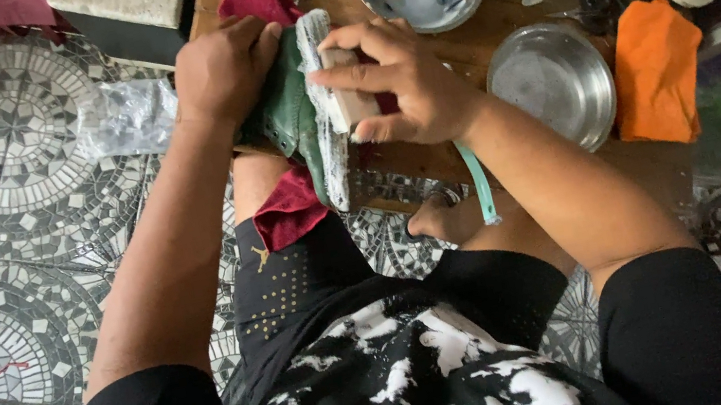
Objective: The person cleans a green shoe by scrubbing it with a brush and a cleaning solution, then wiping it with a red cloth. They repeatedly dip the brush into a bowl of water and scrub different parts of the shoe, including the sole.
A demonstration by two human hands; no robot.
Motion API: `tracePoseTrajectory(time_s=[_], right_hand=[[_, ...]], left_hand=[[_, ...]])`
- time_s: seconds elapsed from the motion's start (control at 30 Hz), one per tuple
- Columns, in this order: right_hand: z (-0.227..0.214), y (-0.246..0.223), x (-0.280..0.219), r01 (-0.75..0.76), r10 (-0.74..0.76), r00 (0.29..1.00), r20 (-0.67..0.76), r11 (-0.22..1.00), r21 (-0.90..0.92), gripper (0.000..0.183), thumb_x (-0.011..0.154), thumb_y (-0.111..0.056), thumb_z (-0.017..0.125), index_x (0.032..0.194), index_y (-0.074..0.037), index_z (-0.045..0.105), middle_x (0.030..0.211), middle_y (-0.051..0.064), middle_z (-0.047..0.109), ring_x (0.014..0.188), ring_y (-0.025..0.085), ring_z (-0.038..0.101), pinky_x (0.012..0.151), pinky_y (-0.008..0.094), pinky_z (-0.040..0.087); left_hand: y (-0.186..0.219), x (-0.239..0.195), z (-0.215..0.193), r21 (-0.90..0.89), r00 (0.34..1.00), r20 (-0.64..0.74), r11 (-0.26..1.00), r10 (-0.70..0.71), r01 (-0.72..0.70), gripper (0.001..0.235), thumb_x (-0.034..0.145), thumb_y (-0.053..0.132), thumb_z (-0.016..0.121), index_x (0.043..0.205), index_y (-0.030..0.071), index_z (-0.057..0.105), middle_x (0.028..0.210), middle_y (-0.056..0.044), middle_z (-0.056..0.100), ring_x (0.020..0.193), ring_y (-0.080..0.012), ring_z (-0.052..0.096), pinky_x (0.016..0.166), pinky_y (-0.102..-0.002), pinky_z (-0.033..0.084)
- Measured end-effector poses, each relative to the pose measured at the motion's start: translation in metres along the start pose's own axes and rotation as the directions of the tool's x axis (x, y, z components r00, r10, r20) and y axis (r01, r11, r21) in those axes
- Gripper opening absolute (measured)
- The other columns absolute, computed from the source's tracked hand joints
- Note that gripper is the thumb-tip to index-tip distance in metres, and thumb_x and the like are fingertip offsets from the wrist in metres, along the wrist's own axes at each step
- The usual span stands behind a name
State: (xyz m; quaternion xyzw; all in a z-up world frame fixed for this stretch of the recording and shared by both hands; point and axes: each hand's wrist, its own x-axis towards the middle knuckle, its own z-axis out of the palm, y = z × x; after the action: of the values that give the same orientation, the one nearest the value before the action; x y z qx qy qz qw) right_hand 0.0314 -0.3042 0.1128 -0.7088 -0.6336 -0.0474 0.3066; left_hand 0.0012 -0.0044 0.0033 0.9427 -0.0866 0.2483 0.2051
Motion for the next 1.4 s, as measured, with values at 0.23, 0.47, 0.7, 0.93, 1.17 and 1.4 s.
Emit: tracePoseTrajectory(time_s=[0.23, 0.47, 0.7, 0.93, 1.17, 1.4], right_hand=[[0.017, 0.078, 0.041, -0.002, -0.006, 0.996, -0.085, 0.995, -0.099, 0.073, 0.120, -0.068, 0.057, 0.165, -0.013, 0.070, 0.153, 0.022, 0.056, 0.134, 0.040, 0.060, 0.114, 0.055, 0.046], [0.029, 0.094, 0.050, -0.065, 0.043, 0.985, -0.168, 0.989, -0.130, 0.061, 0.123, -0.051, 0.067, 0.156, -0.001, 0.075, 0.143, 0.017, 0.061, 0.135, 0.037, 0.063, 0.112, 0.054, 0.053], [0.008, 0.027, 0.030, 0.056, -0.056, 0.998, 0.040, 0.998, -0.013, 0.074, 0.118, -0.073, 0.045, 0.164, -0.020, 0.068, 0.153, 0.023, 0.057, 0.141, 0.042, 0.062, 0.115, 0.059, 0.043], [0.013, 0.087, 0.058, -0.027, 0.026, 0.999, -0.017, 0.998, -0.059, 0.078, 0.122, -0.069, 0.048, 0.158, -0.007, 0.076, 0.139, 0.021, 0.066, 0.130, 0.036, 0.065, 0.103, 0.058, 0.045], [0.020, 0.115, 0.072, -0.332, 0.333, 0.922, 0.196, 0.942, -0.042, 0.085, 0.117, -0.080, 0.029, 0.165, -0.020, 0.067, 0.156, 0.016, 0.069, 0.147, 0.043, 0.058, 0.113, 0.062, 0.028], [0.016, 0.113, 0.070, -0.204, 0.217, 0.965, 0.144, 0.974, -0.101, 0.074, 0.125, -0.066, 0.028, 0.154, -0.015, 0.074, 0.143, 0.013, 0.077, 0.135, 0.039, 0.066, 0.108, 0.059, 0.033]], left_hand=[[-0.008, -0.003, 0.003, -0.004, 1.000, 0.014, 1.000, 0.002, -0.002, 0.052, 0.131, 0.046, 0.055, 0.093, 0.013, 0.072, 0.086, -0.009, 0.075, 0.068, -0.0398, 0.070, 0.053, -0.054, 0.050], [-0.007, -0.003, 0.003, -0.028, 1.000, -0.002, 1.000, 0.007, -0.007, 0.050, 0.130, 0.044, 0.055, 0.092, 0.013, 0.068, 0.086, -0.008, 0.074, 0.069, -0.0366, 0.070, 0.053, -0.052, 0.050], [-0.001, -0.002, -0.001, -0.022, 1.000, -0.003, 1.000, -0.019, 0.019, 0.050, 0.129, 0.044, 0.057, 0.092, 0.014, 0.071, 0.086, -0.010, 0.074, 0.068, -0.0419, 0.071, 0.051, -0.056, 0.047], [-0.008, -0.004, 0.005, -0.017, 0.997, -0.059, 0.999, 0.046, -0.047, 0.054, 0.132, 0.043, 0.055, 0.088, 0.013, 0.067, 0.083, -0.008, 0.071, 0.068, -0.0338, 0.069, 0.053, -0.050, 0.048], [-0.007, -0.005, 0.005, -0.009, 1.000, -0.019, 1.000, -0.010, 0.009, 0.051, 0.130, 0.045, 0.055, 0.093, 0.012, 0.069, 0.085, -0.008, 0.071, 0.066, -0.0368, 0.067, 0.052, -0.053, 0.046], [-0.005, -0.007, 0.008, 0.032, 0.999, -0.053, 0.999, -0.008, 0.010, 0.053, 0.130, 0.049, 0.055, 0.093, 0.014, 0.072, 0.087, -0.007, 0.073, 0.066, -0.0383, 0.070, 0.049, -0.054, 0.046]])
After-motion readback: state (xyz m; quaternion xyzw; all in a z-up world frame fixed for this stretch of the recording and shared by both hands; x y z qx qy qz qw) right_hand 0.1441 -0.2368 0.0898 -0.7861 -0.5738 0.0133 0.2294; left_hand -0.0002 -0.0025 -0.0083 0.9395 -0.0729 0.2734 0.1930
